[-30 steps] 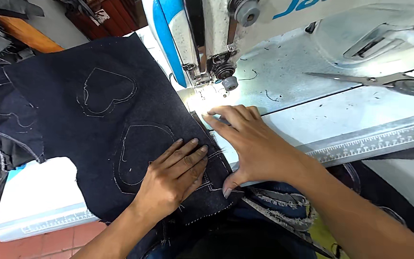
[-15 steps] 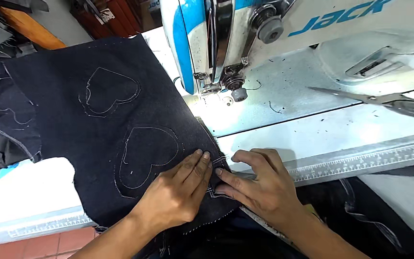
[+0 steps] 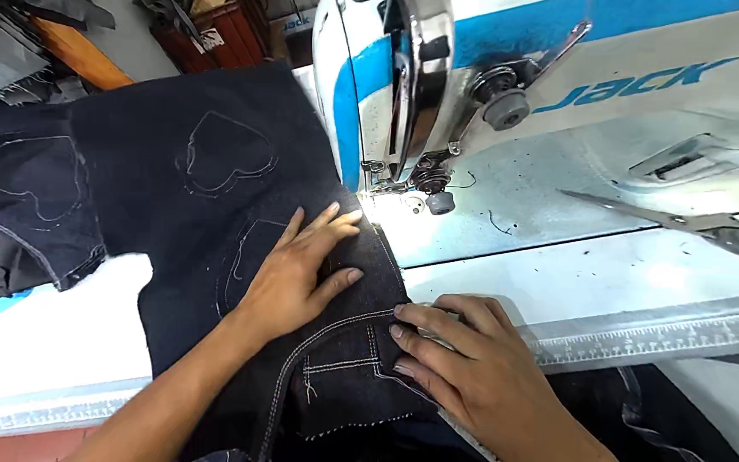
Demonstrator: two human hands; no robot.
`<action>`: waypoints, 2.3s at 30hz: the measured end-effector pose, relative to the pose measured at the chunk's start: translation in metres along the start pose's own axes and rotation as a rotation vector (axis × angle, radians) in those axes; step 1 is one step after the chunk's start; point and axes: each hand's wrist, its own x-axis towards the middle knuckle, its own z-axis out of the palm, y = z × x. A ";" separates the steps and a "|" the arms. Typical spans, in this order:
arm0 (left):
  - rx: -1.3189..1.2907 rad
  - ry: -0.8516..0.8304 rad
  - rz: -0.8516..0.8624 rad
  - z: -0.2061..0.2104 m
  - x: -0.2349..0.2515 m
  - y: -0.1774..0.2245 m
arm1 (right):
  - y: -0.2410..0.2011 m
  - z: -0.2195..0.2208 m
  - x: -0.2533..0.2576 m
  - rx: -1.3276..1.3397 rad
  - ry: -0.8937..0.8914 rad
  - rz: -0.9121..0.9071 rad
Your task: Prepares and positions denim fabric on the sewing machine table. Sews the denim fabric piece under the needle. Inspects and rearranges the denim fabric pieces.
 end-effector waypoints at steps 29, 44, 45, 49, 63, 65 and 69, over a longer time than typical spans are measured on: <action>0.084 -0.138 0.514 -0.019 -0.001 -0.023 | 0.043 0.004 0.073 -0.040 -0.084 -0.049; 0.279 -0.222 0.562 -0.056 0.073 -0.058 | 0.043 0.005 0.076 -0.121 -0.107 0.050; 0.335 -0.241 0.573 -0.071 0.083 -0.058 | 0.043 0.005 0.075 -0.117 -0.102 0.052; 0.530 -0.240 0.670 -0.103 0.102 -0.110 | 0.043 0.003 0.072 -0.095 -0.073 0.038; 0.372 -0.035 0.092 0.007 -0.059 0.047 | 0.037 -0.003 0.059 -0.007 -0.108 -0.182; 0.284 -0.048 0.119 0.009 -0.063 0.039 | 0.032 -0.006 0.050 -0.049 -0.120 -0.138; 0.236 -0.057 0.091 0.006 -0.073 0.039 | 0.023 -0.007 0.035 -0.078 -0.130 -0.087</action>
